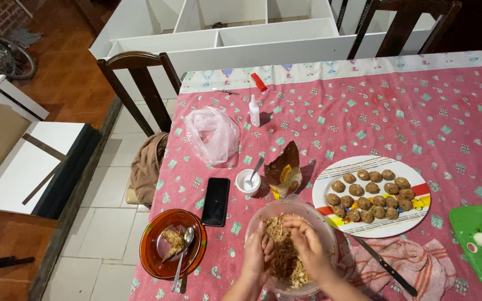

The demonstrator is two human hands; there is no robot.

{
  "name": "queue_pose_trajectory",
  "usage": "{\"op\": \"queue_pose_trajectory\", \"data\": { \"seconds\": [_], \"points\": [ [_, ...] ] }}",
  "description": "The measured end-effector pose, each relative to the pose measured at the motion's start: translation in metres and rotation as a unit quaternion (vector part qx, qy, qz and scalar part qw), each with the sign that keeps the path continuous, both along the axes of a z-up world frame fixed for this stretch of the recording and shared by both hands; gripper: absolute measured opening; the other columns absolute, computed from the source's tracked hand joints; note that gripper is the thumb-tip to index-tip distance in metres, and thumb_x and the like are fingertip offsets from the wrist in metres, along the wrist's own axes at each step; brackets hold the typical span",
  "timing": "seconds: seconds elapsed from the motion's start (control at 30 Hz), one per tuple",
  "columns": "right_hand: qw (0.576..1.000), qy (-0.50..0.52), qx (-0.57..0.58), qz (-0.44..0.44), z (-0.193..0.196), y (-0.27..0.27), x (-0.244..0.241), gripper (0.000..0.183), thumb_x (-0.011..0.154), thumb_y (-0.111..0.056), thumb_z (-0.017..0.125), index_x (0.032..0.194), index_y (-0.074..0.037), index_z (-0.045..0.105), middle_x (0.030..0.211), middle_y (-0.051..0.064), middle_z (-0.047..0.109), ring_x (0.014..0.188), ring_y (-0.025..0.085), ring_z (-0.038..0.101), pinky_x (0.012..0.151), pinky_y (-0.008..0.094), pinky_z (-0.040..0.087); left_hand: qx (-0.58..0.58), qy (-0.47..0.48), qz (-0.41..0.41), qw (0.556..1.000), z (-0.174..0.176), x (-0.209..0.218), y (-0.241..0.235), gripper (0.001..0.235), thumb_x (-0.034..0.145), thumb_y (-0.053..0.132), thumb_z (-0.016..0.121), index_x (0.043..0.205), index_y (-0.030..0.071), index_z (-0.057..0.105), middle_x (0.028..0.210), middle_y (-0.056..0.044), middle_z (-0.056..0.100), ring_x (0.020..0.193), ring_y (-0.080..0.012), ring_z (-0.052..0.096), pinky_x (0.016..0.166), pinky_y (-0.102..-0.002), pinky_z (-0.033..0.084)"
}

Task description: Forming small balls from a meat-like mixture by hand and placing them on a plate.

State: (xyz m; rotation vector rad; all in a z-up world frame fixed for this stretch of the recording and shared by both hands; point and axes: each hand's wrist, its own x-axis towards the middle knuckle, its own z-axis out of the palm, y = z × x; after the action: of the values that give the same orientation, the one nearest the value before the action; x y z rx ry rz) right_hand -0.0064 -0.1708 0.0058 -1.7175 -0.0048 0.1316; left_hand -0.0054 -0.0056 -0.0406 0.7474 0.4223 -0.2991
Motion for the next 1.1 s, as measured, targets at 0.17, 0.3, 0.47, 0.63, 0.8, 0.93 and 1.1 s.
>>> {"op": "queue_pose_trajectory", "data": {
  "seconds": [0.17, 0.3, 0.47, 0.63, 0.8, 0.93, 1.1],
  "points": [
    [0.917, -0.328, -0.207, 0.095, 0.042, 0.017, -0.001, 0.075, 0.102, -0.069, 0.029, 0.143, -0.013, 0.056, 0.157, 0.013, 0.05, 0.151, 0.033, 0.04, 0.128, 0.051, 0.022, -0.096, -0.002, -0.044, 0.994, 0.029, -0.007, -0.021, 0.039, 0.107, 0.033, 0.041, 0.131, 0.003, 0.052, 0.111, -0.012, 0.068, 0.093, -0.0186, 0.067, 0.075, -0.03, 0.058],
    [0.869, -0.374, -0.262, 0.191, 0.036, 0.021, 0.0, 0.08, 0.104, -0.069, 0.032, 0.16, -0.012, 0.039, 0.168, 0.018, 0.032, 0.156, 0.036, 0.027, 0.127, 0.052, 0.016, -0.253, -0.165, -0.029, 0.953, 0.006, -0.002, -0.035, 0.06, 0.108, 0.038, 0.035, 0.158, 0.004, 0.034, 0.159, -0.017, 0.044, 0.147, -0.0264, 0.046, 0.123, -0.039, 0.04],
    [0.845, -0.385, -0.241, 0.282, 0.029, 0.025, -0.008, 0.071, 0.107, -0.065, 0.034, 0.162, -0.019, 0.037, 0.171, 0.01, 0.033, 0.161, 0.033, 0.025, 0.131, 0.053, 0.015, -0.329, -0.189, -0.036, 0.925, 0.011, 0.006, -0.023, 0.079, 0.1, 0.06, 0.035, 0.158, 0.006, 0.029, 0.162, -0.02, 0.035, 0.147, -0.0313, 0.041, 0.12, -0.048, 0.034],
    [0.846, -0.378, -0.326, 0.187, 0.04, 0.018, 0.013, 0.08, 0.1, -0.069, 0.029, 0.164, -0.021, 0.027, 0.172, 0.01, 0.025, 0.16, 0.03, 0.021, 0.129, 0.053, 0.012, -0.226, -0.16, -0.053, 0.959, 0.038, -0.005, -0.016, 0.081, 0.104, 0.062, 0.033, 0.161, 0.005, 0.028, 0.166, -0.023, 0.032, 0.149, -0.0353, 0.037, 0.119, -0.047, 0.035],
    [0.804, -0.401, -0.334, 0.285, 0.03, 0.026, -0.017, 0.078, 0.101, -0.069, 0.022, 0.166, -0.025, 0.019, 0.173, 0.008, 0.015, 0.159, 0.033, 0.012, 0.128, 0.058, 0.004, -0.27, -0.257, -0.061, 0.926, 0.035, 0.014, -0.006, 0.085, 0.1, 0.066, 0.03, 0.163, 0.01, 0.027, 0.171, -0.013, 0.026, 0.157, -0.0284, 0.03, 0.126, -0.042, 0.038],
    [0.785, -0.495, -0.295, 0.226, 0.025, 0.032, -0.005, 0.072, 0.106, -0.067, 0.027, 0.165, -0.029, 0.015, 0.173, 0.002, 0.012, 0.159, 0.034, 0.007, 0.129, 0.056, 0.002, -0.325, -0.232, -0.113, 0.91, -0.003, 0.005, -0.026, 0.082, 0.105, 0.064, 0.027, 0.164, 0.006, 0.027, 0.17, -0.017, 0.027, 0.155, -0.0338, 0.027, 0.124, -0.048, 0.035],
    [0.846, -0.337, -0.365, 0.196, 0.031, 0.018, 0.014, 0.074, 0.104, -0.06, 0.03, 0.166, -0.023, 0.015, 0.175, 0.005, 0.012, 0.161, 0.025, 0.011, 0.13, 0.054, 0.002, -0.081, -0.081, 0.007, 0.993, 0.08, -0.003, -0.012, 0.069, 0.102, 0.055, 0.03, 0.158, 0.015, 0.033, 0.165, -0.017, 0.036, 0.151, -0.0369, 0.036, 0.122, -0.052, 0.033]
  ]
}}
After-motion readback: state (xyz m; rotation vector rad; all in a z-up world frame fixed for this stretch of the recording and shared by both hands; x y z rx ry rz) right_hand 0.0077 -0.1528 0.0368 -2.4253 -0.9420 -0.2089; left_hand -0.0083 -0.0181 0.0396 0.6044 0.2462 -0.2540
